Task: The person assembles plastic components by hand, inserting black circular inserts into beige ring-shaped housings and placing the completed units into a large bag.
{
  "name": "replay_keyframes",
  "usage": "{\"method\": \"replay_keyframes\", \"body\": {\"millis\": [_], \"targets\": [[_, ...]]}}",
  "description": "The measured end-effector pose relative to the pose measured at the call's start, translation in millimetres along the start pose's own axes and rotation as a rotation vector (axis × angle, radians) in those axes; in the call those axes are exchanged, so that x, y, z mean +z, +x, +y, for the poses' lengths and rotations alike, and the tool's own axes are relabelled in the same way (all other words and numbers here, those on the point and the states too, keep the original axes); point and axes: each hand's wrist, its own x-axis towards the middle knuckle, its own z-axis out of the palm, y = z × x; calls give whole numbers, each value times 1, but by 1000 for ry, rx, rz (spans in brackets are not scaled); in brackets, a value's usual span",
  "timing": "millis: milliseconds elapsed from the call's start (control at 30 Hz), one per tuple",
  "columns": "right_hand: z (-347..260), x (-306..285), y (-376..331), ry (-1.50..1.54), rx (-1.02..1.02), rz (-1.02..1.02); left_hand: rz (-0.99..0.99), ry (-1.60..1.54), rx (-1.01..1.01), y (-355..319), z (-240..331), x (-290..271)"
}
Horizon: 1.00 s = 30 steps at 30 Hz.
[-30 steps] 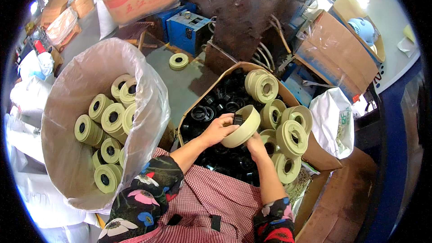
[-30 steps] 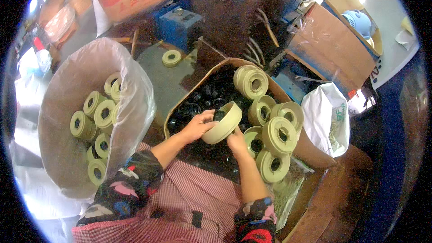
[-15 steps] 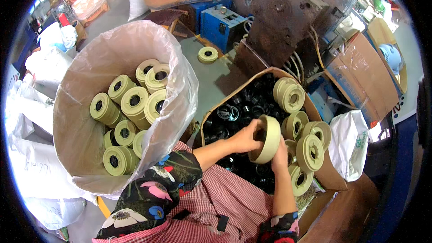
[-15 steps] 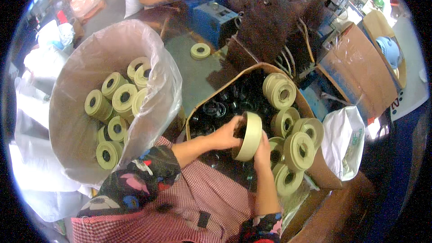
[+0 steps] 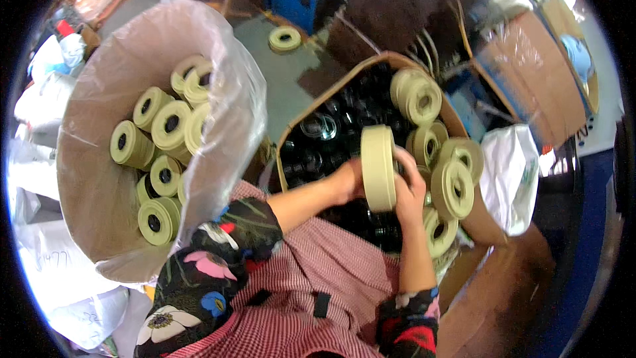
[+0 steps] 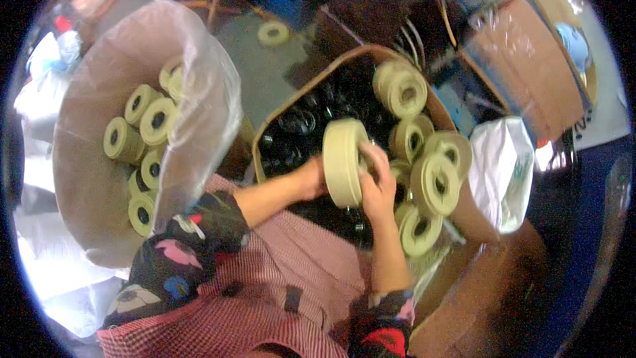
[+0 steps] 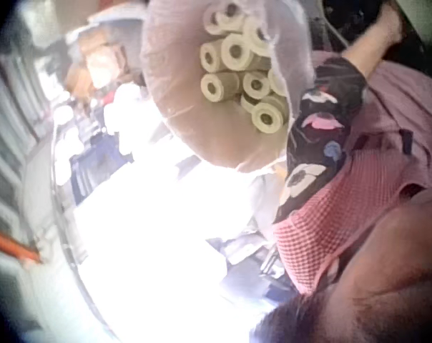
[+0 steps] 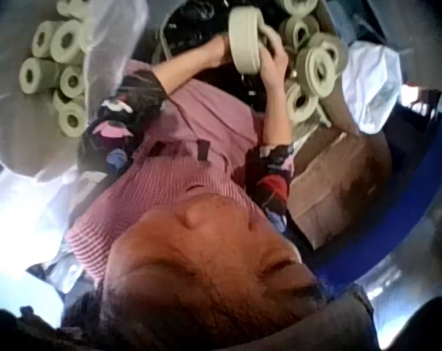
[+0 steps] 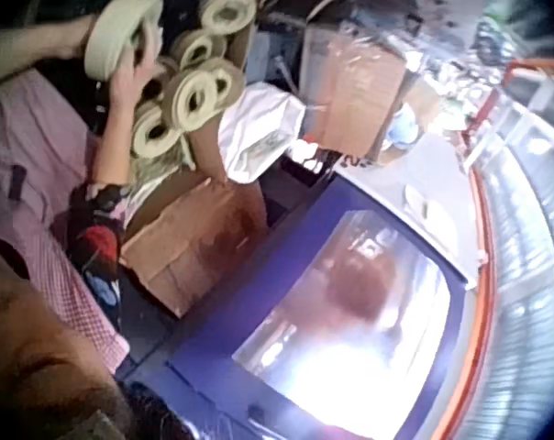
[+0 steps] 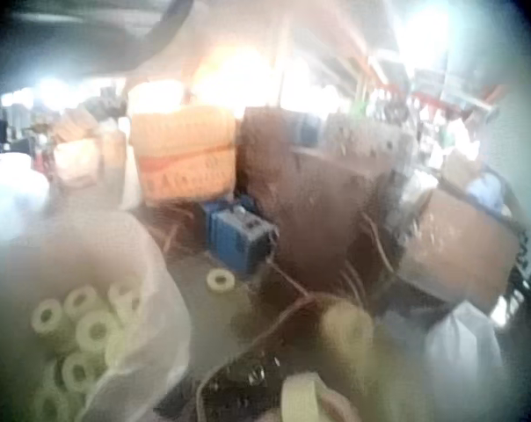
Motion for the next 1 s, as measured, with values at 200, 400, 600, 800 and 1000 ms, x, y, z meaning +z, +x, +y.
{"method": "replay_keyframes", "body": {"millis": [200, 400, 600, 800, 1000], "targets": [[-22, -2, -2, -57, -140, -4, -217, -251, -167, 3, 14, -6], [-21, -8, -6, -15, 35, 24, -78, 69, 139, 5, 25, 12], [3, 4, -11, 644, 720, 237, 80, 1341, 587, 0, 23, 2], [-2, 16, -9, 366, 403, 182, -35, 790, 308, 1, 24, -1], [-1, -7, 1, 494, 852, -93, -22, 1093, 418, -5, 44, 2]]}}
